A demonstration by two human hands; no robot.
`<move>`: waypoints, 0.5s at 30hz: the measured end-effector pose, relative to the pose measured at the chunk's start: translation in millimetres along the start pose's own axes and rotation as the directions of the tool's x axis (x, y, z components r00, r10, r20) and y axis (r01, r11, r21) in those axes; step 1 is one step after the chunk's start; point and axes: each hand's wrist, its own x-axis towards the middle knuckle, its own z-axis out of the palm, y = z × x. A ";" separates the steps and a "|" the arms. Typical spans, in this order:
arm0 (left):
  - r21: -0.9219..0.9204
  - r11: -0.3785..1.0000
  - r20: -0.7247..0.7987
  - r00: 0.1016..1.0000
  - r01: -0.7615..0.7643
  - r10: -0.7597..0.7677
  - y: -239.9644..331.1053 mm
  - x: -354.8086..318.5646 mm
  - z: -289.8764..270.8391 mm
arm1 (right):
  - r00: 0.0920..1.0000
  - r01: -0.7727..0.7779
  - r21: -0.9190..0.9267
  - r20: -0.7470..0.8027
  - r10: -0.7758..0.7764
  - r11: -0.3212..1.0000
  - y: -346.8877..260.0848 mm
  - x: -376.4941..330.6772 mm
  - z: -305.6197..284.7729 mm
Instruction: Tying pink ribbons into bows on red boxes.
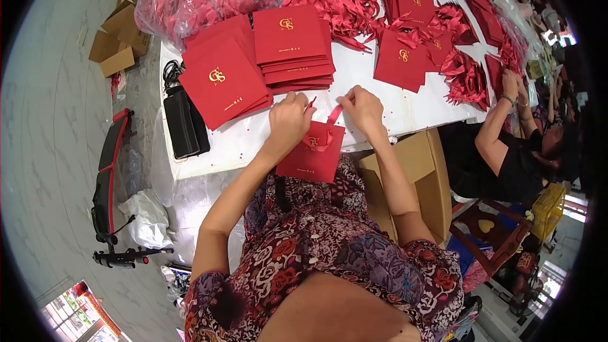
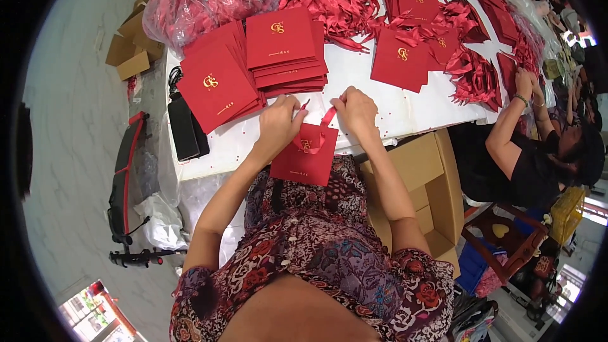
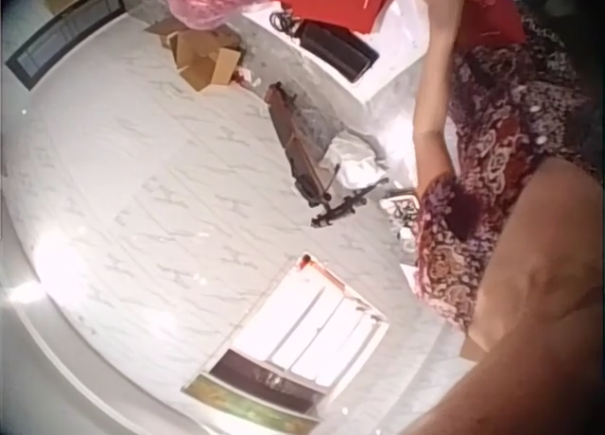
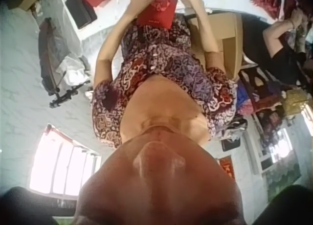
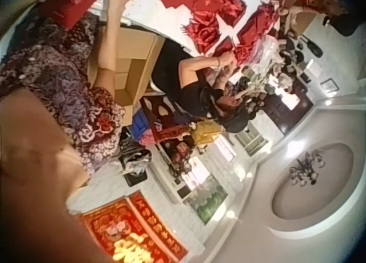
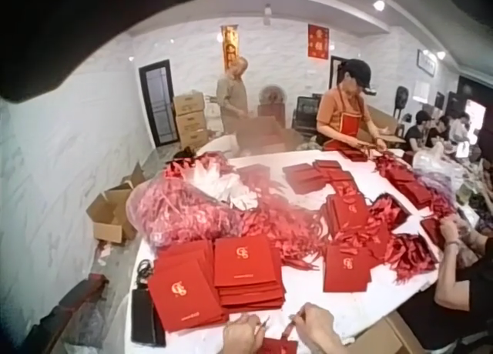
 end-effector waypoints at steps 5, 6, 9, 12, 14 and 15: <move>0.235 0.966 -0.065 0.990 -0.107 0.125 -20.6 10.6 28.3 | 0.982 0.179 0.190 -0.095 -0.164 0.965 -5.1 -1.4 9.5; 0.236 0.966 -0.067 0.990 -0.106 0.125 -23.1 9.2 31.0 | 0.981 0.182 0.191 -0.095 -0.166 0.965 -6.0 -1.7 11.3; -0.196 0.978 -0.035 0.996 0.077 -0.085 -12.7 7.2 31.5 | 0.989 0.039 0.627 0.090 -0.121 0.778 -0.1 -4.0 21.6; -0.255 0.966 -0.030 0.998 0.049 -0.058 -7.3 6.2 29.1 | 0.964 -0.094 0.830 0.215 -0.159 0.550 -0.1 -2.8 31.1; -0.239 0.971 -0.070 0.997 -0.007 -0.011 -3.6 5.0 24.2 | 0.956 -0.103 0.853 0.227 -0.186 0.512 -4.1 -4.0 31.0; -0.238 0.971 -0.072 0.997 -0.006 -0.012 -3.0 4.5 20.7 | 0.949 -0.114 0.874 0.237 -0.210 0.472 -5.6 -4.5 30.2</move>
